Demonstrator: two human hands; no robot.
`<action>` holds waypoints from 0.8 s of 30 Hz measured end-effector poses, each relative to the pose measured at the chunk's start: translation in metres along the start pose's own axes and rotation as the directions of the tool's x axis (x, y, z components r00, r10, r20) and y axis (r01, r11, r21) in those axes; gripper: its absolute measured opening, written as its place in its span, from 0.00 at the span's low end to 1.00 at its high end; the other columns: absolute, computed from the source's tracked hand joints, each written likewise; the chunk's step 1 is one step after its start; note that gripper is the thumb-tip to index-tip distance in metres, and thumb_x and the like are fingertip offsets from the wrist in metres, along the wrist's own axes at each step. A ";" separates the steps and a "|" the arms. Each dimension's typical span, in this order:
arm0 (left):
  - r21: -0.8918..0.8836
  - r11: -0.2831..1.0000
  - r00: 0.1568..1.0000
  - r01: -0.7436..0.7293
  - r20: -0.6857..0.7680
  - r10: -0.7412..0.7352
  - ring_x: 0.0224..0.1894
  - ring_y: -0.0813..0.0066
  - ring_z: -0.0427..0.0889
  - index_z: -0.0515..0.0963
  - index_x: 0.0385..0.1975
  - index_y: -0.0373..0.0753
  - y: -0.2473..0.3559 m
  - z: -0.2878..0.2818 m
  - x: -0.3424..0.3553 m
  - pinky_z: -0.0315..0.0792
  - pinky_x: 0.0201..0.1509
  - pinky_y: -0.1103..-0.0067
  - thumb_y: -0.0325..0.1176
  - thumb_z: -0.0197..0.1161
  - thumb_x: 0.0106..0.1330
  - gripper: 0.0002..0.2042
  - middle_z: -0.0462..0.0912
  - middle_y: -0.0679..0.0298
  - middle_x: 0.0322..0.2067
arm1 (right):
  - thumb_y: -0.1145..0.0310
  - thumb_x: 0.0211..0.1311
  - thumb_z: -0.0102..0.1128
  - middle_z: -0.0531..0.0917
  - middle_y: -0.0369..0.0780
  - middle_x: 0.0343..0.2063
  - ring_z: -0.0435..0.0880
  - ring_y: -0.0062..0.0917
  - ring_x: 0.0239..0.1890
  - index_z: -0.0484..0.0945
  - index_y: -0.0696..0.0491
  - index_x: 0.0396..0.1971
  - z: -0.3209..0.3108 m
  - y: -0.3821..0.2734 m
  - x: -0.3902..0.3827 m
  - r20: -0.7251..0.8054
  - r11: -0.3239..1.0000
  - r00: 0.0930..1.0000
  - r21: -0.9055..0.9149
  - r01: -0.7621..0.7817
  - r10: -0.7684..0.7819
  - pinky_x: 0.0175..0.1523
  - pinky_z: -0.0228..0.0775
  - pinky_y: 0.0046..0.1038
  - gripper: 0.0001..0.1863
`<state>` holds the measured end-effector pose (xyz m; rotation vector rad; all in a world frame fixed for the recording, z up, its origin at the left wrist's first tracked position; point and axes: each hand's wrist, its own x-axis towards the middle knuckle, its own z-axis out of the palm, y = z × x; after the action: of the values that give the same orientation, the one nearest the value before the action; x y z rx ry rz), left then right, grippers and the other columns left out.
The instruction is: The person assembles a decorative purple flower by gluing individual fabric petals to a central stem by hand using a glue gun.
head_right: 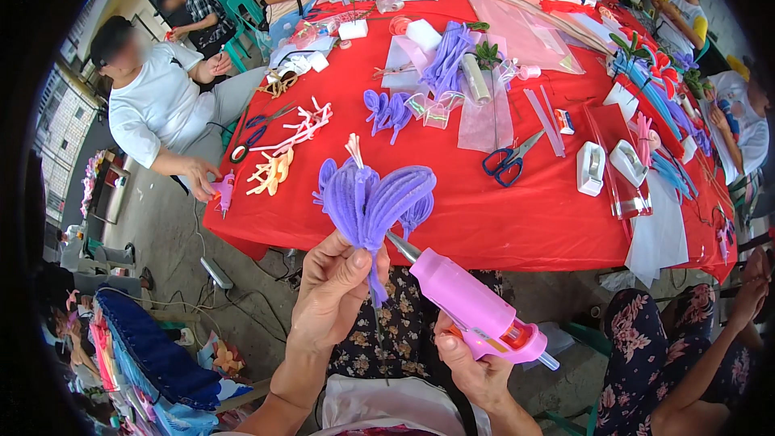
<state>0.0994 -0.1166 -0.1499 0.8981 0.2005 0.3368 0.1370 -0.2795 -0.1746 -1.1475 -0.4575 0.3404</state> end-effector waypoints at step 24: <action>0.026 1.000 0.999 0.013 0.041 -0.014 0.35 0.81 0.72 0.73 0.40 0.34 0.003 0.001 0.000 0.67 0.39 0.84 0.24 0.57 0.57 0.11 0.76 0.65 0.33 | 0.65 0.54 0.55 0.71 0.38 0.21 0.68 0.17 0.17 0.69 0.59 0.30 -0.001 0.002 0.000 -0.029 1.000 0.999 -0.012 -0.023 0.023 0.17 0.58 0.17 0.12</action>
<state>0.0991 -0.1152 -0.1471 0.9279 0.1732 0.3035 0.1376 -0.2794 -0.1764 -1.1690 -0.4222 0.3411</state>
